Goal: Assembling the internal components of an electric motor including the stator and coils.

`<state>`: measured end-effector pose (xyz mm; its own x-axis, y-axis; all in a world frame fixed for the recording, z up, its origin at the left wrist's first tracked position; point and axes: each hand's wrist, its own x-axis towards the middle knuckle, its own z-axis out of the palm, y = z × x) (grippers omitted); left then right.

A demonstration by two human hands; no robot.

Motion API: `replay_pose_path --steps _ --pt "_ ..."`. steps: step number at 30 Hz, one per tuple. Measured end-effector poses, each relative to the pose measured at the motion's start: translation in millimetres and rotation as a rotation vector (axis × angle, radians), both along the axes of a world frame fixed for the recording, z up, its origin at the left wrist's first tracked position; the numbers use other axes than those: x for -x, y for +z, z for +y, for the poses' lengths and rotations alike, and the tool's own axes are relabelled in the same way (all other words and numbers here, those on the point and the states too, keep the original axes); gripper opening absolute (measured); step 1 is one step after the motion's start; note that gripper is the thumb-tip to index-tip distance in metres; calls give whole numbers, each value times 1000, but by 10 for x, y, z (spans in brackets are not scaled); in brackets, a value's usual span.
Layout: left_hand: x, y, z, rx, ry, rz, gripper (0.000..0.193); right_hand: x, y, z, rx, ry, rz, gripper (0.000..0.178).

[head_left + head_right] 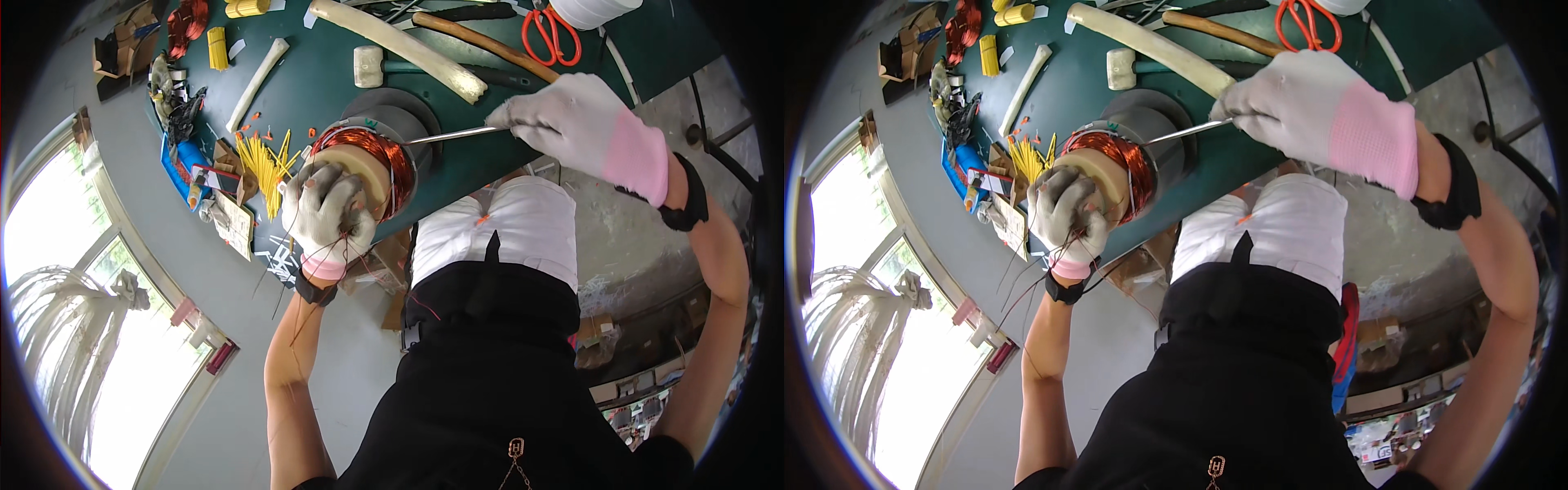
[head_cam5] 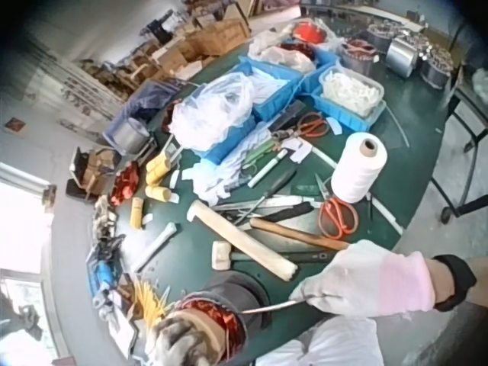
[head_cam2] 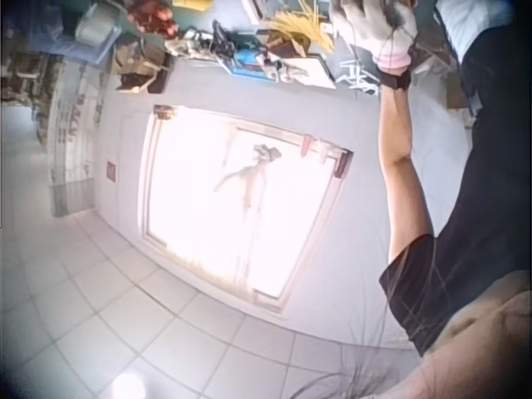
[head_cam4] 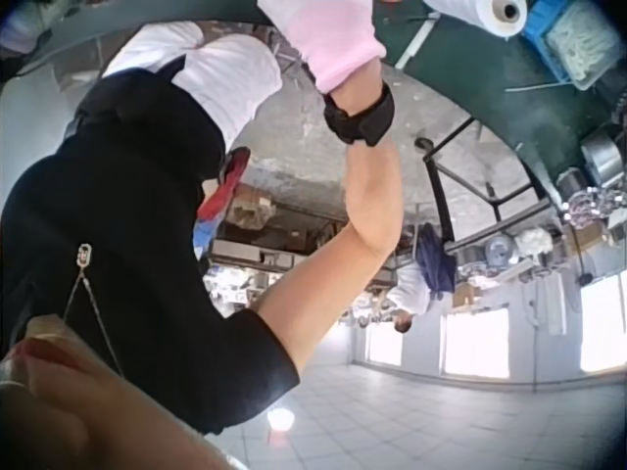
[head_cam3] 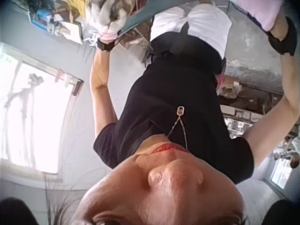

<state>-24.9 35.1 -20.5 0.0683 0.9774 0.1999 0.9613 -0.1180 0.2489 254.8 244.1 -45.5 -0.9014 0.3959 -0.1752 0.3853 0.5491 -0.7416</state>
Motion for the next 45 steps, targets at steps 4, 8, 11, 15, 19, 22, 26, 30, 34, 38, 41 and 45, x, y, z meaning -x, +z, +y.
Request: replay_pose_path --steps 4,8,11,15,19,22,26,30,34,38,41,45 --pt "21 17 -9 43 -3 1 28 181 -19 242 77 79 45 21" --pt "-3 -8 8 7 19 1 28 430 185 338 -202 259 36 19" --pt "-112 -107 26 -47 284 -90 29 818 362 28 -666 229 431 16" --pt "-148 -120 18 -64 326 -88 25 986 537 -220 -1077 -34 33 21" --pt "-72 -55 1 -87 93 -19 25 496 337 422 -299 383 9 21" --pt "-62 -46 -9 -84 117 -11 25 -39 -5 320 106 180 -60 26" --pt "-93 -55 -1 -73 153 -11 24 -290 -286 -131 399 -85 -34 21" --pt "-116 -37 7 -44 157 9 27 -53 29 -470 235 -163 -97 27" --pt "-121 -22 39 -78 222 29 22 84 292 -532 24 -102 -192 30" --pt "-206 -41 53 -115 218 27 23 -283 -164 -153 468 -151 -71 29" --pt "-284 -66 51 -90 316 36 22 -442 -737 111 436 -495 -37 28" --pt "-355 -99 111 -134 448 13 20 19 -946 40 -412 -494 -100 31"
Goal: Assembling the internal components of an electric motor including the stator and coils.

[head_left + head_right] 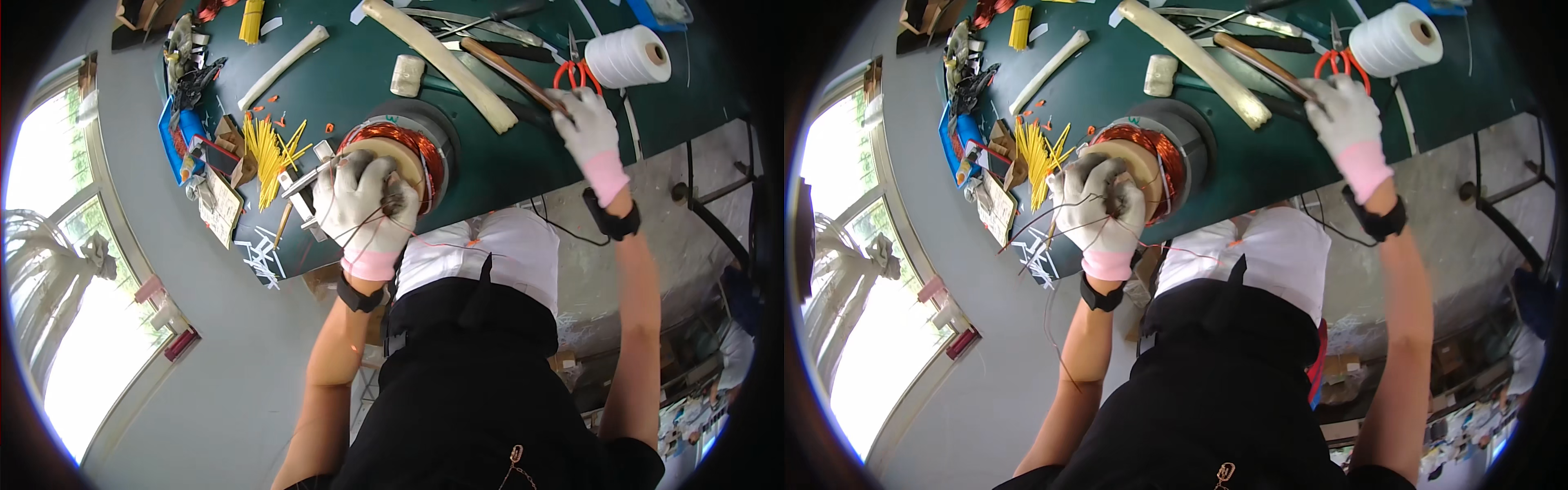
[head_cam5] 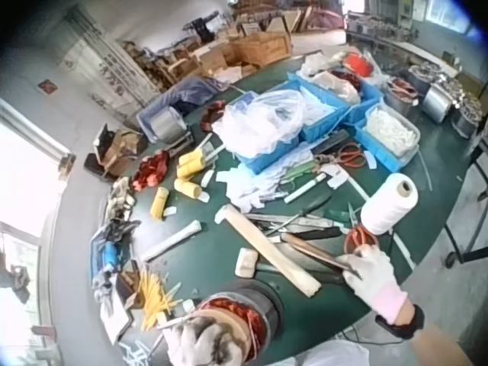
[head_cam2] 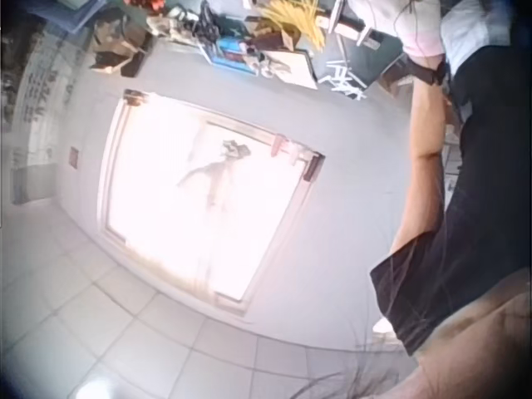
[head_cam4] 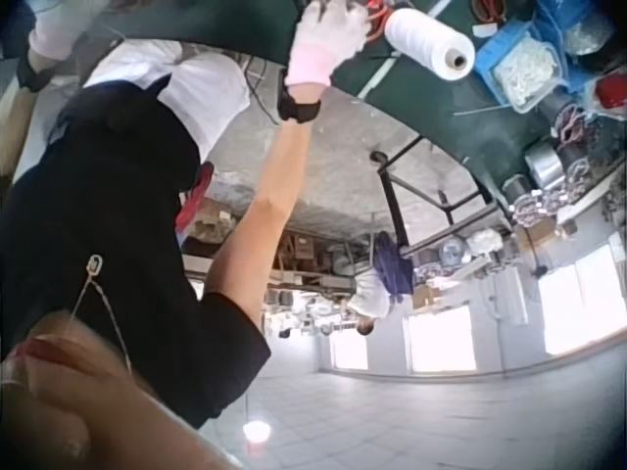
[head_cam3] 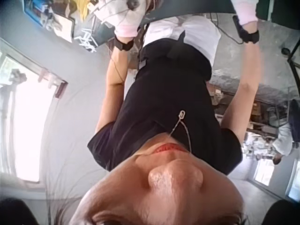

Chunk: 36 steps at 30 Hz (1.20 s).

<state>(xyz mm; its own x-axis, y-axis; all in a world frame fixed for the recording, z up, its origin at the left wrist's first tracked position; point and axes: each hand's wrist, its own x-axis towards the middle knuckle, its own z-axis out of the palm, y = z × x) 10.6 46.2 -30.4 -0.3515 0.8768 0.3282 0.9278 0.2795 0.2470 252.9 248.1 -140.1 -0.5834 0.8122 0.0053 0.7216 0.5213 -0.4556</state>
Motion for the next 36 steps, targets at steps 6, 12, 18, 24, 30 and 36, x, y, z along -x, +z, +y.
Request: replay_pose_path --steps 6,12,18,24,30,36 --pt "-89 -24 70 -16 157 36 23 1035 566 -655 869 31 508 22" --pt "-98 -7 79 2 183 -26 22 1312 617 -628 886 92 247 19" --pt "-83 13 65 -43 164 -68 24 1168 626 -673 645 330 215 10" --pt "-69 24 61 -4 143 -80 27 1139 582 -788 914 63 541 27" --pt "-49 -9 65 -26 121 -74 28 1255 462 -706 1178 7 567 35" --pt "-56 -51 60 -34 136 -76 29 1291 394 -621 782 264 467 40"
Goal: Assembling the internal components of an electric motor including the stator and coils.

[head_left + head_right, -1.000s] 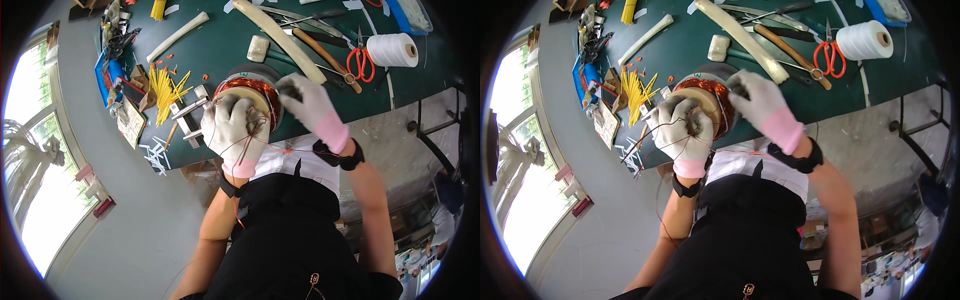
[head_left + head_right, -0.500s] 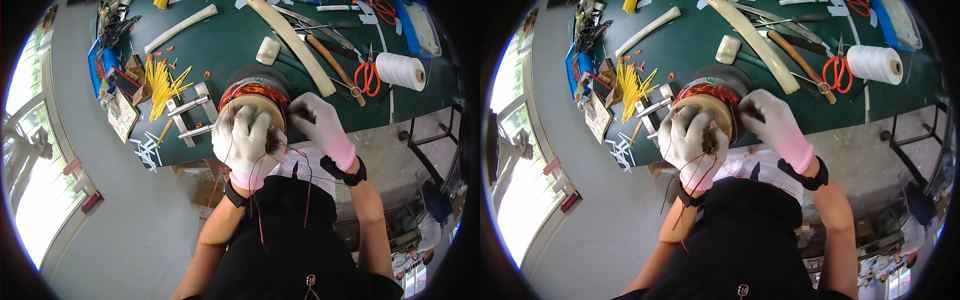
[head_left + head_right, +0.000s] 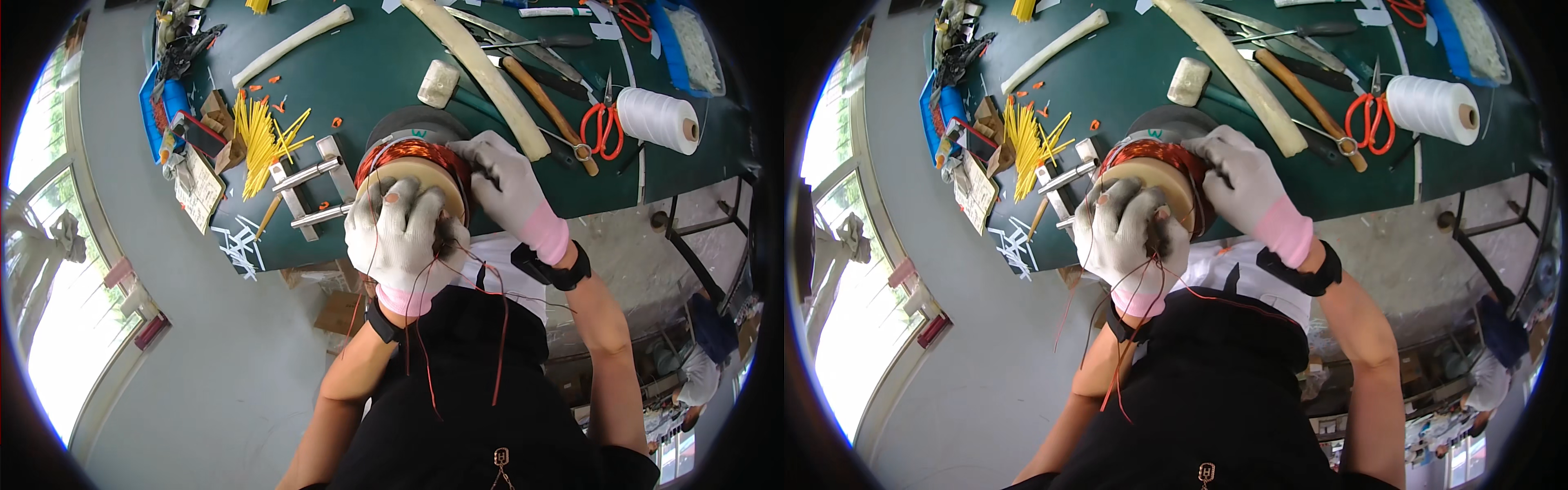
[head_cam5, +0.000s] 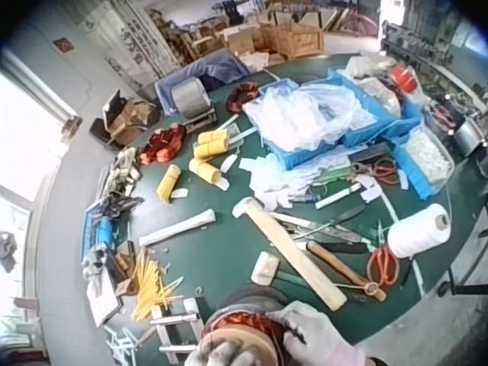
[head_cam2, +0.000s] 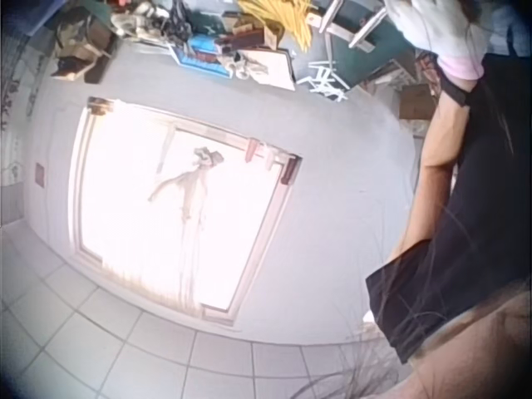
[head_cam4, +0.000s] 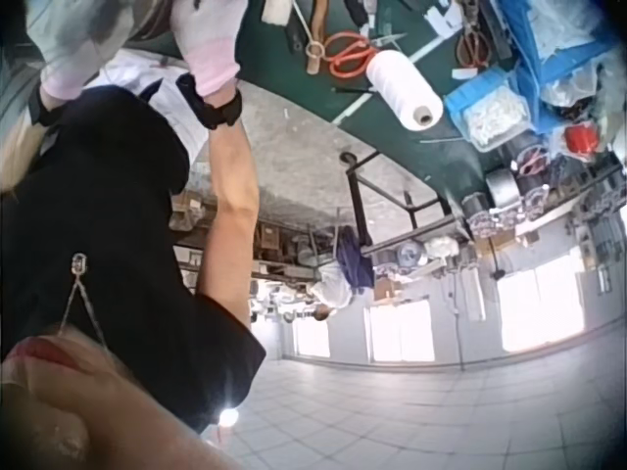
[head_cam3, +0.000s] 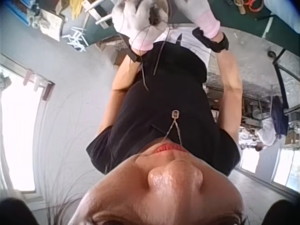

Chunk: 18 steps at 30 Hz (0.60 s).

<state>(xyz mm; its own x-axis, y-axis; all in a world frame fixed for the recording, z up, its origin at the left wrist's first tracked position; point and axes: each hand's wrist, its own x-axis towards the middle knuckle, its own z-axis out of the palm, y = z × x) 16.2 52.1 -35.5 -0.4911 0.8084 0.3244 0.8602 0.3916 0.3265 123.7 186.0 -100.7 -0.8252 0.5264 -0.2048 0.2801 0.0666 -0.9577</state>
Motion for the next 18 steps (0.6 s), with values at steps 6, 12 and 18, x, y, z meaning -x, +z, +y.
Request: replay_pose_path --steps 6,12,18 --pt "-45 -2 9 22 26 37 29 121 95 -180 -636 17 -31 35" --pt "-71 29 31 58 58 63 27 21 -93 -7 -65 -45 113 22" --pt "-39 52 3 5 20 -9 22 619 -1076 637 -801 -249 -417 64"
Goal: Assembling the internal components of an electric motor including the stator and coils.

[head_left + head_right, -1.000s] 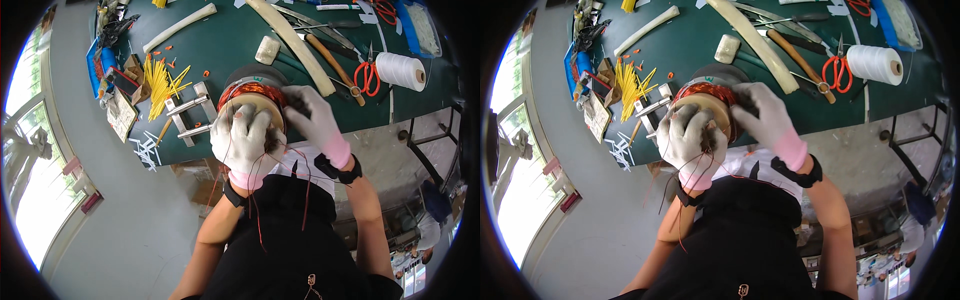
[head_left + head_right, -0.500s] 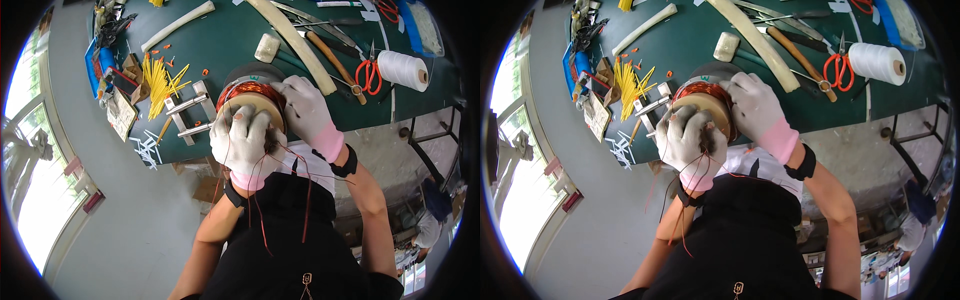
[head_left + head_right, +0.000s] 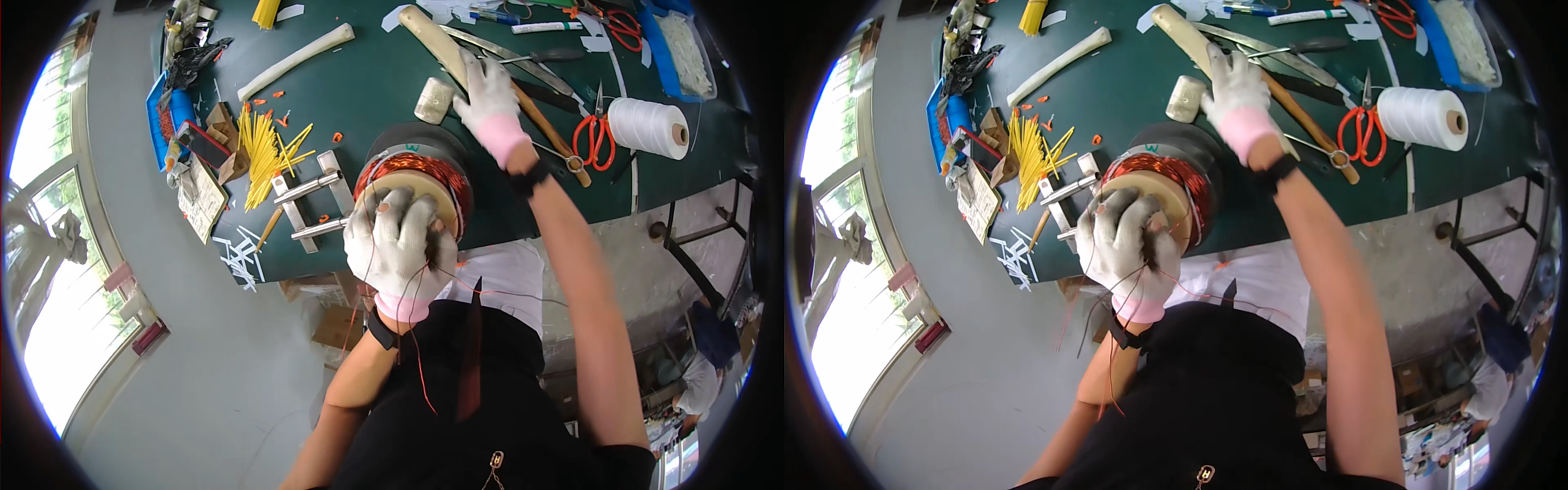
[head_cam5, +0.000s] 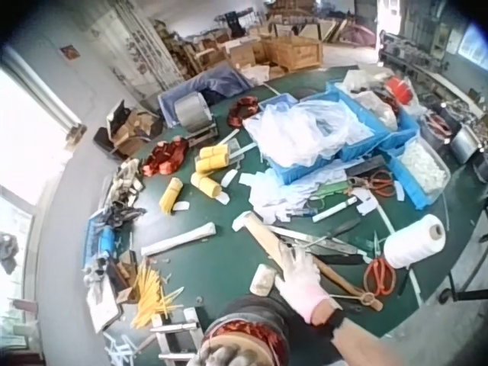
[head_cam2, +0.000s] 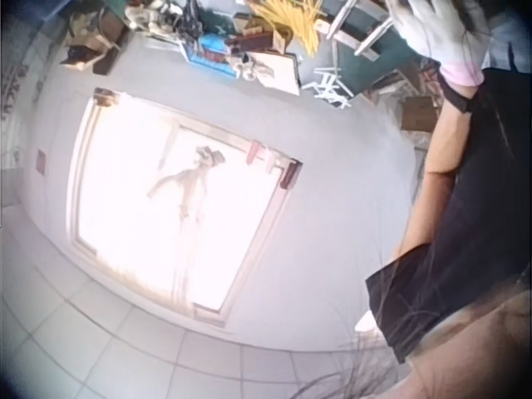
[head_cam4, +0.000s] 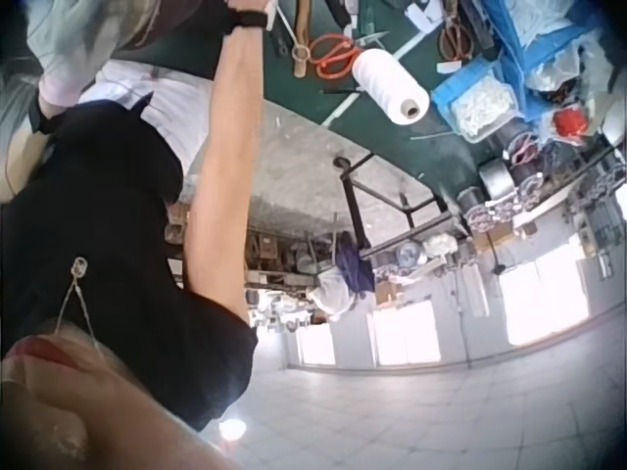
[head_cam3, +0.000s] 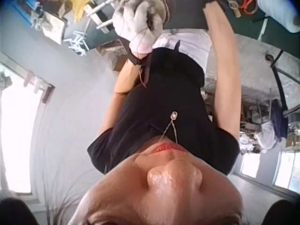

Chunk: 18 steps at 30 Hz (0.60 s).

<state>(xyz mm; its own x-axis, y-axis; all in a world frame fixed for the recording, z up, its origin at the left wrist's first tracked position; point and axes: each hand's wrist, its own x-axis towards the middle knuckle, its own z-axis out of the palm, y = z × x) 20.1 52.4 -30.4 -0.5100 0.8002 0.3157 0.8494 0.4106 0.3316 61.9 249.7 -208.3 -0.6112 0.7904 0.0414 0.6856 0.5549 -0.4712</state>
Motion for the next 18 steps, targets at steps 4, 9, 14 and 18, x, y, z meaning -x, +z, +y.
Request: replay_pose_path --steps 4,9,14,18 --pt "42 120 -83 21 -70 -99 24 110 9 292 365 83 67 73" --pt "115 182 -106 37 -96 58 33 -716 645 7 969 43 419 66" --pt "239 10 -46 -118 -260 -23 33 -1069 955 -180 1310 68 344 64" --pt "238 -64 -62 -162 -250 -65 32 -919 1122 -74 920 261 149 55"
